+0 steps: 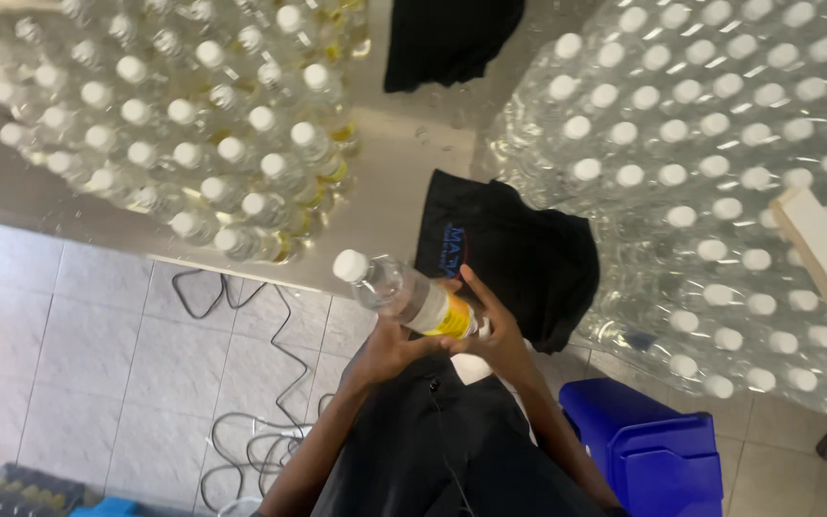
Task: The person stands at a table and repeatedly applies yellow labels to clear plastic bottles. They pick up a bottle, wrap a label around it, and place it on a black cloth before moving to the next one.
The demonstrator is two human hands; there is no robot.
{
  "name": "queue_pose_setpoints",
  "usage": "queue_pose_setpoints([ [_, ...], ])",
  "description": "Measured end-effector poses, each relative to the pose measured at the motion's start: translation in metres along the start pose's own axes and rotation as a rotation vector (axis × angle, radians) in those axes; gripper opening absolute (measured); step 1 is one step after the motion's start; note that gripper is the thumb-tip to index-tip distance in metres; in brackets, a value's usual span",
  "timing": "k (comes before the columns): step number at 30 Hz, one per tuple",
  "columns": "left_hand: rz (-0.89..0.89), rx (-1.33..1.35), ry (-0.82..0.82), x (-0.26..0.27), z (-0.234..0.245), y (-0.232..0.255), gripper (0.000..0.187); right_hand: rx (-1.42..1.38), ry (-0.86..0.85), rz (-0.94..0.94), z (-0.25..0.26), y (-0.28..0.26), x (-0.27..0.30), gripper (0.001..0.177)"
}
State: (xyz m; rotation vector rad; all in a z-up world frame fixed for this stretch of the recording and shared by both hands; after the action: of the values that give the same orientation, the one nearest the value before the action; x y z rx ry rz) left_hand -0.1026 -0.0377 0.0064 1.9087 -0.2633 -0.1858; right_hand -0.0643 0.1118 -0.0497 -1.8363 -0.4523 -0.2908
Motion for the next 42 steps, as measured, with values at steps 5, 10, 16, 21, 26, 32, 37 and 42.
queue_pose_setpoints([
  [5, 0.030, -0.167, 0.284, 0.011, 0.073, -0.051, 0.078, 0.058, 0.032, -0.178, 0.020, 0.084, -0.066, 0.096],
  [10, -0.037, -0.081, 0.693, 0.024, 0.175, -0.112, 0.083, 0.054, 0.257, -0.240, -0.002, 0.077, -0.065, 0.054],
  [16, 0.066, -0.775, 0.844, 0.009, 0.242, -0.121, 0.076, -0.124, 0.431, -0.170, 0.024, 0.037, -0.038, 0.030],
  [21, -0.158, -0.801, 0.951, 0.001, 0.236, -0.113, 0.114, -0.036, 0.501, -0.049, 0.047, -0.010, -0.011, 0.027],
  [26, -0.340, -1.148, 1.029, 0.028, 0.261, -0.119, 0.095, -0.083, 0.606, 0.042, 0.079, -0.046, 0.048, 0.028],
  [32, -0.204, -0.845, 0.934, 0.025, 0.235, -0.083, 0.060, -0.056, 0.865, 0.162, 0.165, -0.133, 0.154, 0.031],
  [37, 0.164, -1.108, 0.822, 0.020, 0.202, -0.138, 0.052, 0.061, 1.469, 0.132, 0.318, -0.223, 0.264, 0.030],
  [42, -0.246, -0.693, 0.831, -0.004, 0.032, -0.059, 0.039, 1.479, 1.367, 1.041, 0.339, -0.373, 0.283, 0.047],
])
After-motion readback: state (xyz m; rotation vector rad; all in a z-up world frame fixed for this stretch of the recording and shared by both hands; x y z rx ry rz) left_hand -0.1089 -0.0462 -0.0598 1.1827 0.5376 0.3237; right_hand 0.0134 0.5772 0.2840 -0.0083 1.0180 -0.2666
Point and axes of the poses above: each hand's wrist, its own x-axis away from the middle knuckle, its own z-axis out of the back of the hand, y = z × x, the point moved 9 cm from there along -x, towards the middle knuckle, and after that the axes turned 13 degrees about -z, right-handed, at the moved point
